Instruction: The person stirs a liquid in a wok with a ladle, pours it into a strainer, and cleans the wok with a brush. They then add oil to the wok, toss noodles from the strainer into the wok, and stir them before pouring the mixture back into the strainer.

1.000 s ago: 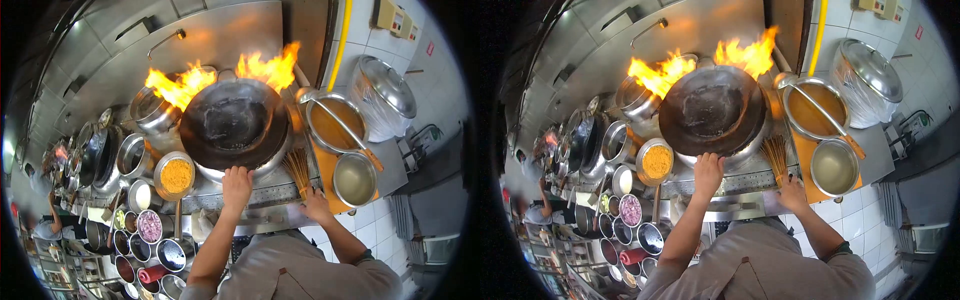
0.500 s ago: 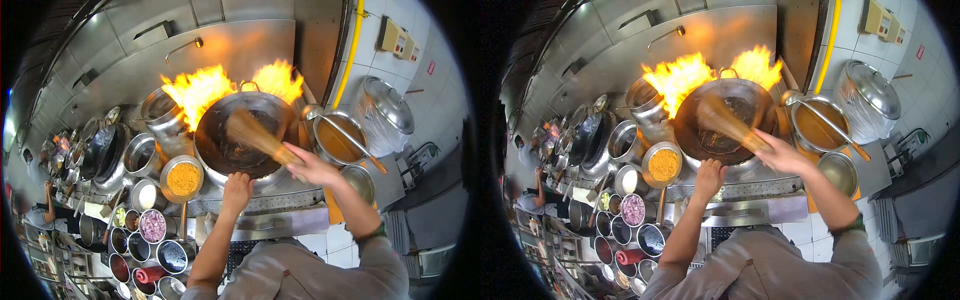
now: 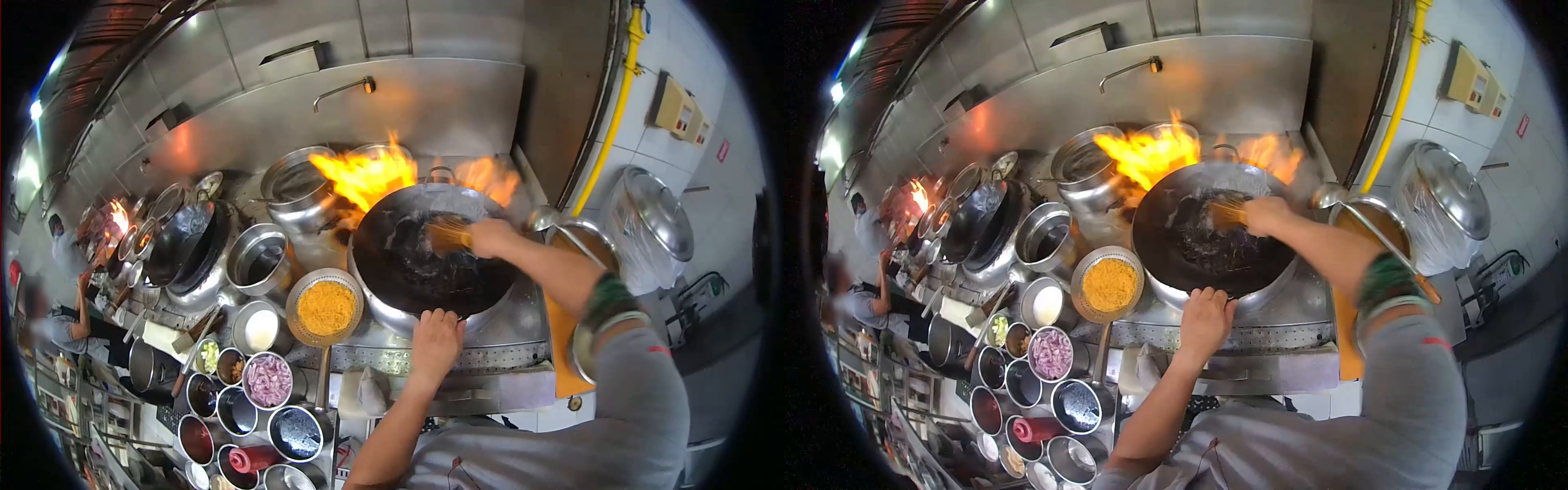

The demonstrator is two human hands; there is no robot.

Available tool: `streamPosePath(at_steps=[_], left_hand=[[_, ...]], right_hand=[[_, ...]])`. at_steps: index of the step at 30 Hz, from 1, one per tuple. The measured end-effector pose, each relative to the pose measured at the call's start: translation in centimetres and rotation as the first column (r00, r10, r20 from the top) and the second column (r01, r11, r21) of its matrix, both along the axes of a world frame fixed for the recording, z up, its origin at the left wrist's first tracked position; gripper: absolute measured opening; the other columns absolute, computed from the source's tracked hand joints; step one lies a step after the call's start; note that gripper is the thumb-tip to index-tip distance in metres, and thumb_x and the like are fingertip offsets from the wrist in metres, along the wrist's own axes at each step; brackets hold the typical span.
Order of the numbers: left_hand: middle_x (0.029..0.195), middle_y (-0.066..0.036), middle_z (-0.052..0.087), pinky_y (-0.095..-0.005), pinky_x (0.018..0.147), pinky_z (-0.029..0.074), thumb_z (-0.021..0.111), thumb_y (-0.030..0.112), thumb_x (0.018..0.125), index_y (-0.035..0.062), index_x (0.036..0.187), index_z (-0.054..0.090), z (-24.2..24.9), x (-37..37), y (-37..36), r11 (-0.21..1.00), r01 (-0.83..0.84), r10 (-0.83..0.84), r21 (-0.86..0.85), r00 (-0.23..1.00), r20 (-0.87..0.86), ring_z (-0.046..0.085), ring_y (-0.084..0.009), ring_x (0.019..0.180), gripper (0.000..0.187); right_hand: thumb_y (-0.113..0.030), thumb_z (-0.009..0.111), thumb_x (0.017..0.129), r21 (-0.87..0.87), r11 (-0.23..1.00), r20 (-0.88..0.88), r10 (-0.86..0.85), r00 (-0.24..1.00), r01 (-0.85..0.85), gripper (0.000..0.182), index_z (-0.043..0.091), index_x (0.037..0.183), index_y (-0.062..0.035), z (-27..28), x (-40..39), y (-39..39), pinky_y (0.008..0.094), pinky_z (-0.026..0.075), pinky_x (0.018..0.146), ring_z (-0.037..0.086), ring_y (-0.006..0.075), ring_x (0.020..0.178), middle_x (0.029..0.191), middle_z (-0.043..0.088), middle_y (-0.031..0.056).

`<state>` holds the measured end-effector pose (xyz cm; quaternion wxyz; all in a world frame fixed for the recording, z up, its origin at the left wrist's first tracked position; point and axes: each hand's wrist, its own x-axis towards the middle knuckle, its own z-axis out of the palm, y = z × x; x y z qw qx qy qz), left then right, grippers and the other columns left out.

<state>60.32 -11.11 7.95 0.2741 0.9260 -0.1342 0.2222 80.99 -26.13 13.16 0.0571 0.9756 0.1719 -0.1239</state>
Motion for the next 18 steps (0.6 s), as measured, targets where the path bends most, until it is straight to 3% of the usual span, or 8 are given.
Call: streamPosePath(at_steps=[4, 6, 8, 11, 16, 17, 18], left_hand=[[0.079, -0.010, 0.056, -0.0416, 0.067, 0.045, 0.066, 0.020, 0.079, 0.0048, 0.079, 0.061, -0.3, -0.1, -0.1, 0.999, -0.038, 0.039, 0.032, 0.998, -0.055, 0.054, -0.0298, 0.079, 0.016], [0.080, -0.010, 0.057, -0.0422, 0.068, 0.045, 0.066, 0.020, 0.079, 0.0054, 0.078, 0.061, 0.0, 0.0, -0.1, 0.998, -0.050, 0.052, 0.046, 0.998, -0.043, 0.054, -0.0294, 0.081, 0.016], [0.080, -0.010, 0.057, -0.0423, 0.069, 0.044, 0.066, 0.020, 0.079, 0.0056, 0.079, 0.061, -0.2, -0.3, 0.0, 0.999, -0.038, 0.040, 0.033, 0.998, -0.053, 0.054, -0.0293, 0.081, 0.015], [0.081, -0.009, 0.056, -0.0423, 0.070, 0.044, 0.066, 0.020, 0.079, 0.0060, 0.079, 0.060, -0.5, 0.4, 0.2, 0.999, -0.021, 0.023, 0.037, 0.999, -0.047, 0.053, -0.0291, 0.081, 0.015], [0.081, -0.010, 0.056, -0.0425, 0.069, 0.042, 0.066, 0.019, 0.079, 0.0062, 0.080, 0.060, -0.9, 0.5, 0.9, 1.000, 0.003, -0.002, 0.018, 0.999, -0.039, 0.052, -0.0301, 0.081, 0.014], [0.081, -0.010, 0.056, -0.0425, 0.069, 0.042, 0.066, 0.019, 0.079, 0.0062, 0.080, 0.060, -1.1, 0.6, 1.0, 1.000, 0.007, -0.006, 0.021, 0.999, -0.040, 0.052, -0.0301, 0.081, 0.014], [0.081, -0.010, 0.056, -0.0426, 0.069, 0.042, 0.066, 0.019, 0.080, 0.0060, 0.079, 0.060, -1.4, 0.7, 1.0, 1.000, 0.016, -0.016, 0.002, 0.999, -0.032, 0.052, -0.0305, 0.081, 0.015]], right_hand=[[-0.013, 0.061, 0.072, 0.008, 0.999, 0.004, 0.046, 0.999, -0.046, 0.029, 0.070, 0.097, -0.0038, 0.1, -1.2, 0.6, 0.0413, 0.054, 0.076, 0.067, 0.0335, 0.094, 0.099, 0.069, 0.0167], [-0.014, 0.060, 0.074, -0.089, 0.975, -0.096, 0.194, 0.976, -0.202, 0.028, 0.069, 0.097, -0.0022, 2.2, -2.4, -1.4, 0.0415, 0.054, 0.078, 0.066, 0.0334, 0.094, 0.101, 0.068, 0.0178], [-0.016, 0.058, 0.075, -0.136, 0.984, -0.080, 0.103, 0.991, -0.113, 0.027, 0.070, 0.097, -0.0041, 1.9, -1.6, -1.1, 0.0425, 0.054, 0.079, 0.066, 0.0332, 0.096, 0.100, 0.068, 0.0183], [-0.014, 0.057, 0.076, 0.091, 0.995, 0.088, -0.056, 0.995, 0.048, 0.029, 0.068, 0.101, -0.0041, -1.0, 0.3, 2.5, 0.0439, 0.053, 0.080, 0.065, 0.0328, 0.098, 0.102, 0.068, 0.0171], [-0.018, 0.056, 0.078, 0.036, 0.979, -0.072, 0.201, 0.977, -0.199, 0.039, 0.064, 0.116, -0.0214, 1.5, -2.6, -2.7, 0.0455, 0.052, 0.083, 0.064, 0.0332, 0.099, 0.106, 0.067, 0.0140], [-0.019, 0.056, 0.079, -0.064, 0.997, -0.077, 0.036, 0.996, -0.041, 0.041, 0.063, 0.118, -0.0211, 2.4, -1.9, -3.0, 0.0445, 0.052, 0.082, 0.065, 0.0316, 0.099, 0.106, 0.067, 0.0135], [-0.020, 0.058, 0.077, 0.031, 0.993, 0.006, -0.113, 0.994, 0.113, 0.038, 0.065, 0.114, -0.0168, 1.9, -1.0, -2.6, 0.0431, 0.053, 0.081, 0.066, 0.0300, 0.098, 0.105, 0.067, 0.0148]])
